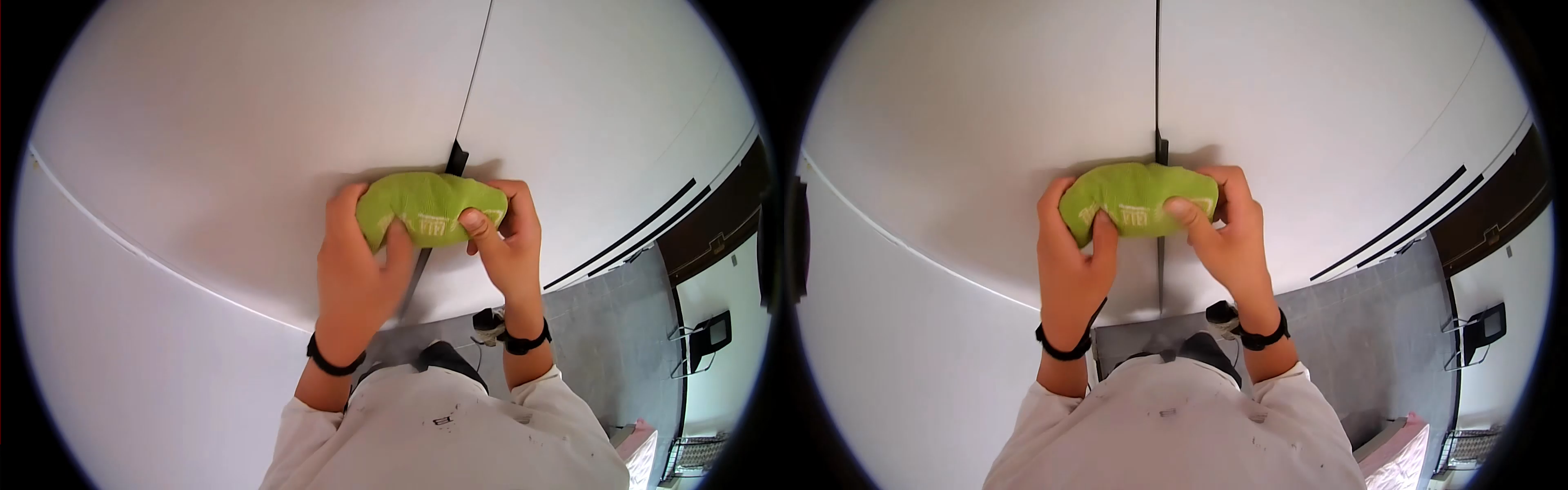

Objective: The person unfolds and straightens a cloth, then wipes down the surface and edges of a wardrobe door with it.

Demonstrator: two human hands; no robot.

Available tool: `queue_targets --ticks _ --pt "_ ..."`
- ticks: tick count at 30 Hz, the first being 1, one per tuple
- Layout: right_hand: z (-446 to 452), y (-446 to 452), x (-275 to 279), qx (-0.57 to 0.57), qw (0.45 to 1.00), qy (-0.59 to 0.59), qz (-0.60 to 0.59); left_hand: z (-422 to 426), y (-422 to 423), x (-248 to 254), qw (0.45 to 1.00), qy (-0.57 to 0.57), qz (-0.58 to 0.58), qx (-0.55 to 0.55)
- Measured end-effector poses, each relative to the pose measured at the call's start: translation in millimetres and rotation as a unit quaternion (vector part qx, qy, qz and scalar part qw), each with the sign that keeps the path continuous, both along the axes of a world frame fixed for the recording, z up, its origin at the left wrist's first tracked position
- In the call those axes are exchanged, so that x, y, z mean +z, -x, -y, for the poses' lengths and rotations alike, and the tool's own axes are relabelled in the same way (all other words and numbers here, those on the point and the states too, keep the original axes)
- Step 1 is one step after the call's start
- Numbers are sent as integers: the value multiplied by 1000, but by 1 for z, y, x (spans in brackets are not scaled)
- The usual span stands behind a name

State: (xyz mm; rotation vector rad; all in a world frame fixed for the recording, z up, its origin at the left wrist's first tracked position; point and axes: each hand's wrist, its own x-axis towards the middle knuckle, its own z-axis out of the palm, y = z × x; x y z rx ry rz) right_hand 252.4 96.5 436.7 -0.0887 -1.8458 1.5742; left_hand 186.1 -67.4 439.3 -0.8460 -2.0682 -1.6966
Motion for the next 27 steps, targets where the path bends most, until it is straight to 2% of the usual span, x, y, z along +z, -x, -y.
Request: queue_targets --ticks 1,2,6,8,10,11,13,14,16,17,19,20,22,26,27 --pt "-6 1 1 -21 999 -35 -18 -3 -2 8 997 -19 34 -60" --pt "-6 2 0 -42 996 -68 -35 -3 -5 11 998 -19 30 -57" --pt "-3 -1 -4 -26 997 -60 -40 -9 -9 5 1000 -9 -17 5" --pt "-6 -2 -3 38 999 27 -23 -13 -3 -4 997 -19 -52 45" --pt "-12 -2 -1 92 994 52 -13 -10 0 -9 978 30 -156 135" --pt "-13 -4 -1 137 987 78 1 -10 0 -10 977 34 -154 141" --pt "-14 -2 4 162 982 98 25 -12 -3 -6 995 -21 -15 99" --pt "-15 0 8 181 976 112 43 -12 -7 -3 994 -18 -19 107" --pt "-1 -4 19 198 970 129 48 2 -21 13 988 -99 81 88" --pt "1 -5 24 204 966 151 57 3 -21 16 987 -96 75 100" --pt "3 -6 23 223 960 165 44 6 -19 8 983 -97 -31 153" --pt "4 -3 24 230 957 175 29 7 -18 11 981 -92 -41 164" --pt "6 -4 28 246 950 193 16 6 -24 18 963 -53 -63 256" --pt "6 -3 29 242 951 192 7 0 -33 26 957 -54 -60 277" --pt "6 -3 30 256 947 192 11 0 -36 28 957 -39 -93 271"
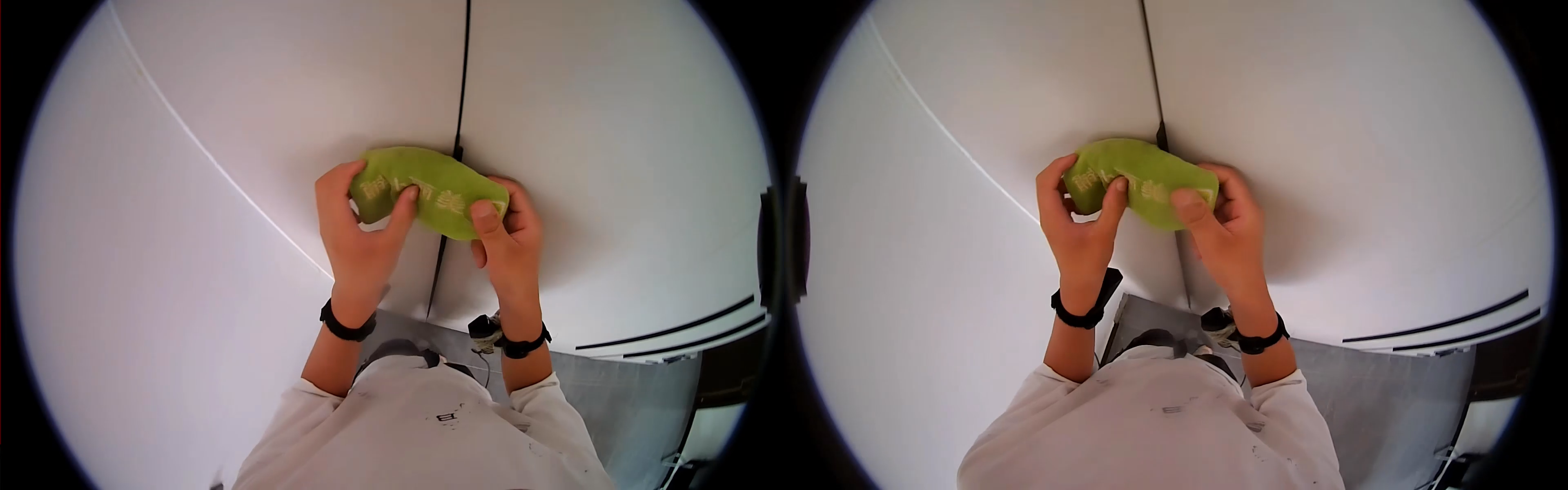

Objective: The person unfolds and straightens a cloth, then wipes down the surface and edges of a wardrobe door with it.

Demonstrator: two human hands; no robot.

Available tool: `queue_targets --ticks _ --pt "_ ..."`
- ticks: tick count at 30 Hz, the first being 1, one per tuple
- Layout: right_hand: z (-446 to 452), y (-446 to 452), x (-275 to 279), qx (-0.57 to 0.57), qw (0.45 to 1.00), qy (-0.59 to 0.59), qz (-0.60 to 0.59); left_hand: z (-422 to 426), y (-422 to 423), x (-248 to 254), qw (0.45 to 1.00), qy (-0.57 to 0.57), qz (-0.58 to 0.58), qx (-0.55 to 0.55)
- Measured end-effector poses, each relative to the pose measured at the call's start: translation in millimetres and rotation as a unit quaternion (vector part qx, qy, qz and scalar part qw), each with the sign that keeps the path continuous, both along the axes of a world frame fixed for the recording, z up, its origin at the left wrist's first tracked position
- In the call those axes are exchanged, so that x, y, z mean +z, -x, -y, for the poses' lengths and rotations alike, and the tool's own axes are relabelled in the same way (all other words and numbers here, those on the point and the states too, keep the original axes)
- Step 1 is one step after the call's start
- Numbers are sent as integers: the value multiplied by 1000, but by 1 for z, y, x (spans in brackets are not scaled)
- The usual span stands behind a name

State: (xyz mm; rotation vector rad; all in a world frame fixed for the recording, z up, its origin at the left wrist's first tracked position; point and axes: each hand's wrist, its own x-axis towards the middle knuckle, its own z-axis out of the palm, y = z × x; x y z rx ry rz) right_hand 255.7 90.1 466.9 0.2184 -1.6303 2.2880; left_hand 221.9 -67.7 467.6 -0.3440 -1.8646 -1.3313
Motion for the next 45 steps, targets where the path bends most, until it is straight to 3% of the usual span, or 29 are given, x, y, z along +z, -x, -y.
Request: queue_targets --ticks 4,9,12,15,17,21,23,27,29,30,32,39,42,44,45 --pt "5 -8 6 -9 1000 0 -26 6 -8 15 997 58 -50 11" --pt "6 -8 5 -32 999 2 -26 2 -8 11 999 10 -25 -26" --pt "4 -11 8 -74 996 -29 -34 -5 -9 34 992 77 -100 -10" --pt "6 -5 -6 -66 995 -46 -59 -1 1 24 992 102 -73 -26" --pt "15 -3 -8 -90 978 -116 -148 7 7 17 993 110 12 -38" --pt "4 -2 -18 -36 995 -57 -73 25 8 5 990 121 47 -53" --pt "0 -2 -17 -46 998 -44 -18 32 14 0 985 125 31 -114" --pt "0 -1 -19 -58 997 -20 -44 42 8 -12 971 157 -40 -178" --pt "0 2 -23 -78 993 -18 -91 43 6 -18 941 15 25 -337" --pt "1 2 -21 -74 993 -19 -89 42 5 -18 942 13 26 -335" --pt "3 0 -20 -115 990 -2 -84 40 1 -20 899 -102 99 -413" --pt "2 2 -21 -140 986 -61 -68 27 14 -23 862 -209 192 -419" --pt "4 -1 -17 -124 984 -125 -15 22 21 -28 890 -192 185 -370" --pt "9 -3 -13 -142 979 -146 5 19 24 -27 943 -95 170 -269" --pt "7 -3 -17 -153 977 -148 9 17 25 -29 940 -95 172 -280"
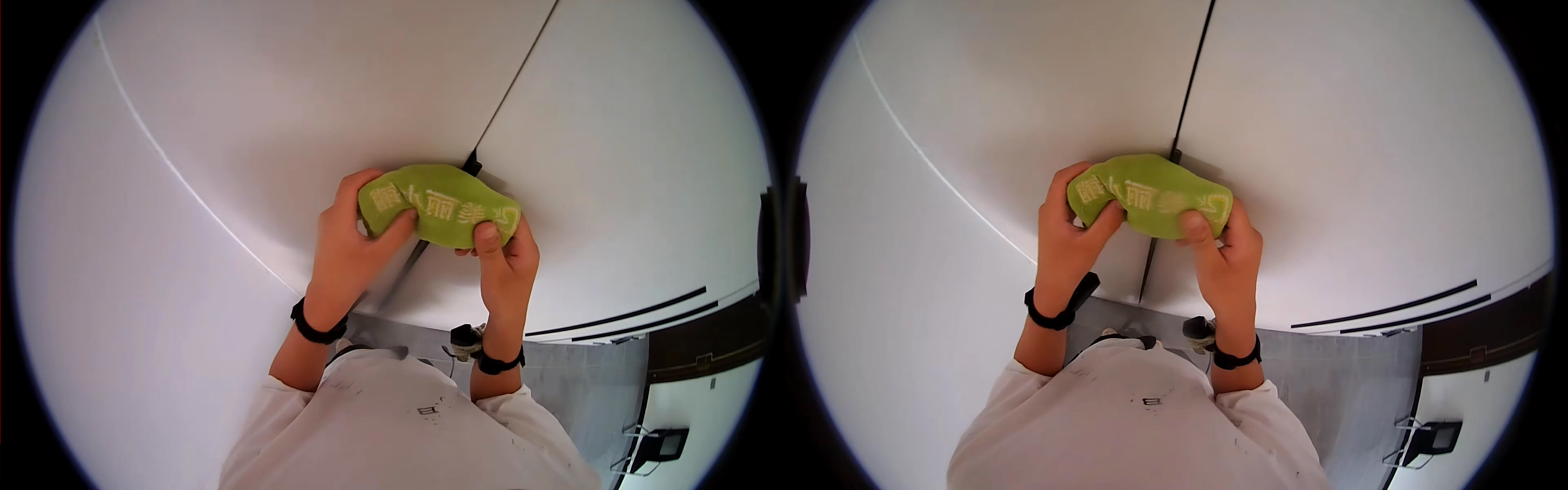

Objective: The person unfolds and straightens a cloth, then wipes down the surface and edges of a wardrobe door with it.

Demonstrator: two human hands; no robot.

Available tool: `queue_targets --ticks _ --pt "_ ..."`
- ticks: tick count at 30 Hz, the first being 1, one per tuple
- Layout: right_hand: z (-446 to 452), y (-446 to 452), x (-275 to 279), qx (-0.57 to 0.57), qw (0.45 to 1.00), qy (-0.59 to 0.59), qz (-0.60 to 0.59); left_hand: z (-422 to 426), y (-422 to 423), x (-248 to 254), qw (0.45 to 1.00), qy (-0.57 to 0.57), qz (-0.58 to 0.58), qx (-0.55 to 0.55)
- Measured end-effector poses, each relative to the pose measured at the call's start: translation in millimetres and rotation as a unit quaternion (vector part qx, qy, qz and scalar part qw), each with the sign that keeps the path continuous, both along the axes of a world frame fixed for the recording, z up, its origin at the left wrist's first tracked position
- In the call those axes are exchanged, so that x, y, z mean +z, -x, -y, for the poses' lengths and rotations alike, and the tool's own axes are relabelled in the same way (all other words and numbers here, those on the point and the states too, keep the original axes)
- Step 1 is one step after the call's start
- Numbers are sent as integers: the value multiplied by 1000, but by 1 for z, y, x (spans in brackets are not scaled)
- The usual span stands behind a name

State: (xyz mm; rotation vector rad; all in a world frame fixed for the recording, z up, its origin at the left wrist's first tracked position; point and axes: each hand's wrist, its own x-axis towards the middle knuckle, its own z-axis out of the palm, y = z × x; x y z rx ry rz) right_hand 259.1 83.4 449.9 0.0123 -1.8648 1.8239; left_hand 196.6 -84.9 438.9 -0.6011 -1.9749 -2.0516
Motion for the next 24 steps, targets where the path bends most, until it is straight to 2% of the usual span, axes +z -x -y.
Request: queue_targets --ticks 2,6,8,11,15,17,24 --pt "-3 2 -7 -16 998 -57 2 0 3 2 998 50 -3 43" --pt "-7 -3 -12 -10 998 -53 16 -8 6 -3 998 44 -3 36" --pt "-10 -6 -13 -17 995 -96 32 -16 10 -3 995 75 -33 56" --pt "-13 -9 -17 -15 993 -98 58 -23 15 0 991 112 -49 49" --pt "-16 -10 -24 -36 990 -130 31 -28 24 -1 992 106 -69 19" --pt "-19 -11 -27 -48 982 -184 16 -29 23 -4 993 109 -49 18" --pt "-21 -14 -33 -72 981 -179 -14 -29 27 -6 995 77 -67 0"
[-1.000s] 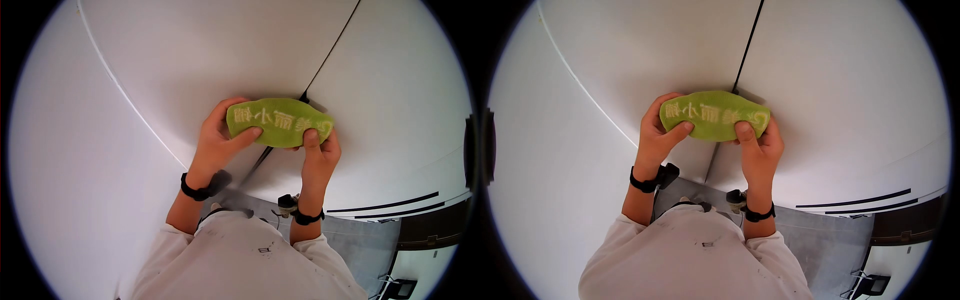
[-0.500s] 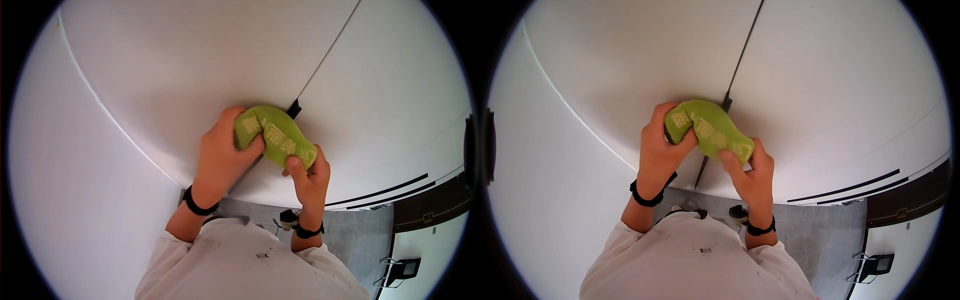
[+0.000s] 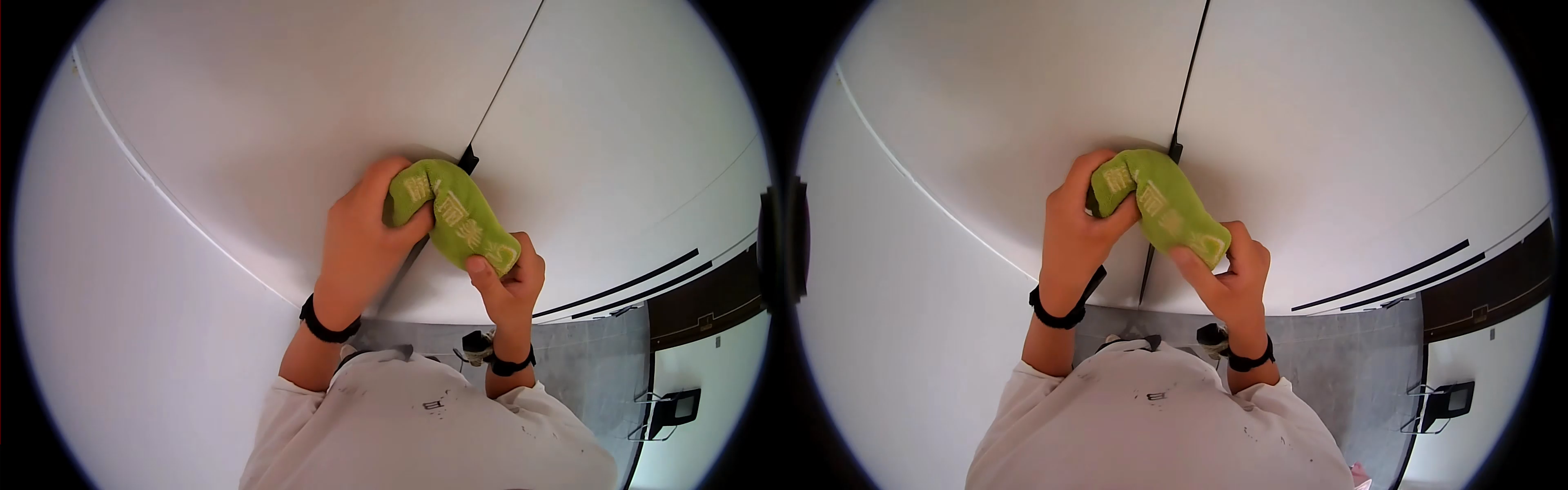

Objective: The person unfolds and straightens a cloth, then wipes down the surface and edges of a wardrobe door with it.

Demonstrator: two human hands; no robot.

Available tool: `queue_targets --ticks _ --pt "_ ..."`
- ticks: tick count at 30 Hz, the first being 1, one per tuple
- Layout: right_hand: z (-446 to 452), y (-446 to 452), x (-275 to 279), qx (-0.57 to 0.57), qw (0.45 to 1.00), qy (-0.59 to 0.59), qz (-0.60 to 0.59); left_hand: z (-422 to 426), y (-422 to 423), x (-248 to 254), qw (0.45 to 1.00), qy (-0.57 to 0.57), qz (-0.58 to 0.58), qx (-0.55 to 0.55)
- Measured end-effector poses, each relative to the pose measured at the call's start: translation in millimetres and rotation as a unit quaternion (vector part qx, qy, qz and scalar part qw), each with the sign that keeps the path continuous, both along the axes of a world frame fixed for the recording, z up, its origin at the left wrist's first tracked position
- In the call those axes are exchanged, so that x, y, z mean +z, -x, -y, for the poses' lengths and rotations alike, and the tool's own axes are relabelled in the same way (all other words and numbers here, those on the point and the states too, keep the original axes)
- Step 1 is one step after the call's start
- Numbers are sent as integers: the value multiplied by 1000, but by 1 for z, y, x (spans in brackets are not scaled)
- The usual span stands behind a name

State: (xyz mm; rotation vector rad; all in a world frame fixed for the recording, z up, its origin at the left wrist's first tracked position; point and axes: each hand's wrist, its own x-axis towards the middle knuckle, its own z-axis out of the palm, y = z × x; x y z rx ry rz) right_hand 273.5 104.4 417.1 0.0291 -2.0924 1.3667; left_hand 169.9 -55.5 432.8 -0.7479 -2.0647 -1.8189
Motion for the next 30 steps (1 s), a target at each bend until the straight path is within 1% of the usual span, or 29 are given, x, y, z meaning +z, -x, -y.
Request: queue_targets --ticks 2,3,5,6,7,8,9,11,12,13,15,16,17,18,19,20,21,23,24,25,27,28,30 --pt "0 0 1 -23 996 -71 -40 2 0 1 1000 -10 4 -17" --pt "1 1 1 -23 997 -69 -40 1 0 2 1000 -7 5 -16" --pt "8 5 2 -66 984 -130 -100 3 0 5 1000 16 -2 -8" --pt "21 6 7 -103 965 -203 -127 5 0 6 1000 14 -2 -8" --pt "35 7 15 -141 939 -275 -151 6 0 6 998 49 -25 10" --pt "46 3 18 -130 940 -296 -111 6 0 7 995 87 -50 24" --pt "48 2 16 -134 940 -293 -113 5 -2 7 994 89 -53 21" --pt "48 3 13 -128 952 -241 -137 5 -7 7 981 170 -59 69" --pt "43 4 17 -102 959 -207 -167 5 -9 6 980 173 -65 72" --pt "33 3 15 -102 959 -201 -171 3 -11 3 980 164 -69 87" --pt "19 1 6 -55 984 -55 -159 0 -15 3 979 162 -72 99" --pt "21 -5 9 -45 992 63 -98 -2 -20 4 986 137 -51 79" --pt "19 -7 5 -43 992 66 -94 -4 -24 5 992 110 -31 61" --pt "17 -5 1 -29 992 -2 -125 -2 -25 6 991 112 -33 64" --pt "15 -4 1 -16 985 -68 -156 1 -26 8 994 81 -32 65" --pt "17 -5 5 22 980 -90 -175 6 -29 10 996 49 -33 67" --pt "20 -2 8 23 979 -88 -184 13 -28 11 995 50 -43 70" --pt "27 2 12 128 979 10 -157 29 -29 15 992 47 -69 92" --pt "26 7 11 133 980 3 -149 33 -25 18 988 74 -89 107" --pt "27 8 9 136 981 8 -142 32 -22 20 988 78 -82 109" --pt "28 9 13 128 980 139 -64 24 -20 32 982 109 -75 133" --pt "24 13 12 134 980 135 -66 19 -18 29 981 111 -88 134" --pt "15 15 4 80 974 197 -74 8 -21 28 982 100 -77 138"
